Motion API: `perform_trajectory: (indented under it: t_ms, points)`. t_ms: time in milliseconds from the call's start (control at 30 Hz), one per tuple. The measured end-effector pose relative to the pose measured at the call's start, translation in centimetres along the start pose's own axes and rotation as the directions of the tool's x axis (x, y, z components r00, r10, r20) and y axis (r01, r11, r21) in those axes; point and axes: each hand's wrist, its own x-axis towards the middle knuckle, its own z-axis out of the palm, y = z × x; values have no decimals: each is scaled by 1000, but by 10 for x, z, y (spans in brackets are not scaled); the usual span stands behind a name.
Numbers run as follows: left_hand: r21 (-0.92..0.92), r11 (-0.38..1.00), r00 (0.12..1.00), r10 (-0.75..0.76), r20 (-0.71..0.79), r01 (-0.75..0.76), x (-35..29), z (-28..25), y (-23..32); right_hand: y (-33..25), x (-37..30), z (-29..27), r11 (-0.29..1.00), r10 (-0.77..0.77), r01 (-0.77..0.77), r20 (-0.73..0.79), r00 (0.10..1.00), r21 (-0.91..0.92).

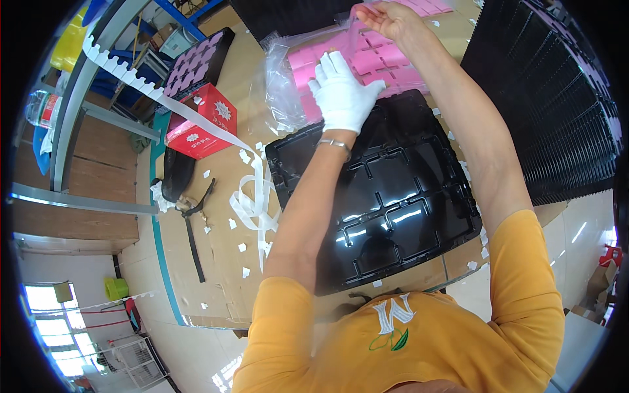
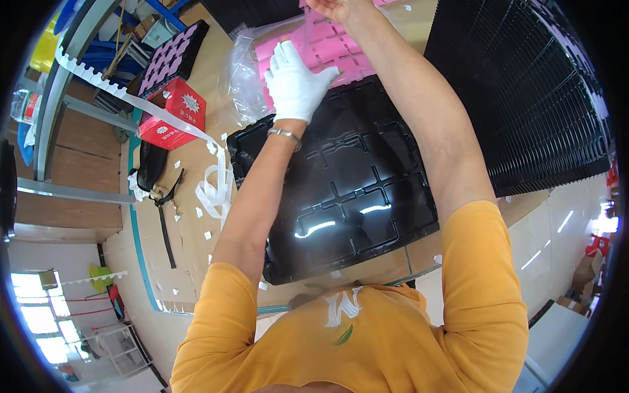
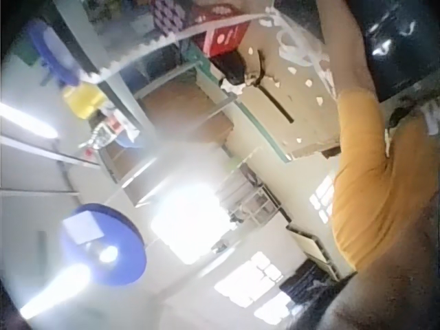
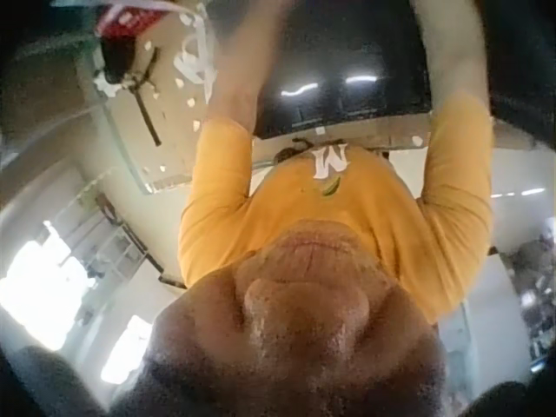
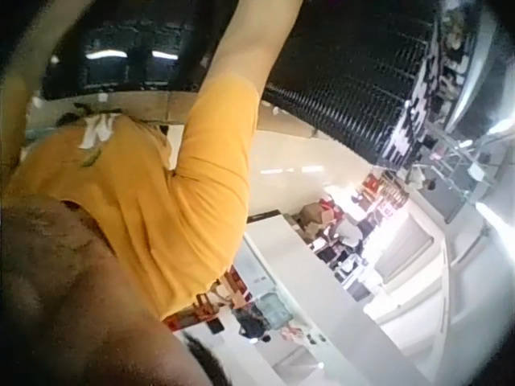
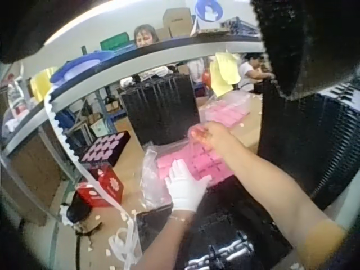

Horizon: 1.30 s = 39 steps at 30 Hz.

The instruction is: The person assembles black plastic trays by peeling off white protective strips and placing pink foam inserts into the compartments. The person repeats this process for multiple trays, stacking the finished units on the table.

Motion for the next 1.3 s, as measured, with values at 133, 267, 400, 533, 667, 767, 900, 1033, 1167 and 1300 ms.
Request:
perform_trajectory:
  t_ms: [133, 267, 400, 533, 667, 767, 900, 1033, 1167, 1300]
  points:
    - [158, 985, 998, -68, 10, 66, 21, 23, -12, -18, 9, -15, 990, -58, 44, 104, 993, 133]
    - [392, 917, 994, -98, 43, 74, 19, 3, -71, -26, -34, -25, 991, -116, 109, -83, 990, -82]
    - [396, 910, 988, 151, -38, -124, 1, -49, -105, -33, -102, -52, 875, -140, 69, -112, 984, -480]
    - [369, 871, 927, 370, -61, -324, -43, -119, -87, -23, -196, -92, 711, -88, 9, -77, 993, -703]
    - [370, 842, 913, 405, 50, -394, -108, -169, -75, -4, -267, -105, 574, -28, -41, -70, 997, -818]
    - [331, 849, 910, 400, 109, -412, -150, -192, -73, 4, -295, -122, 416, 81, -40, -7, 997, -908]
    - [294, 872, 920, 354, 169, -390, -188, -209, -65, 16, -325, -125, 290, 100, -17, 13, 995, -957]
    - [291, 884, 925, 307, 225, -364, -211, -225, -56, 21, -345, -116, 104, 50, -26, -20, 999, -994]
    - [253, 906, 925, 273, 264, -339, -219, -232, -45, 24, -351, -130, -43, 5, 103, 103, 995, -994]
    - [224, 921, 927, 255, 275, -320, -222, -234, -39, 22, -367, -131, -98, -55, 120, 126, 991, -988]
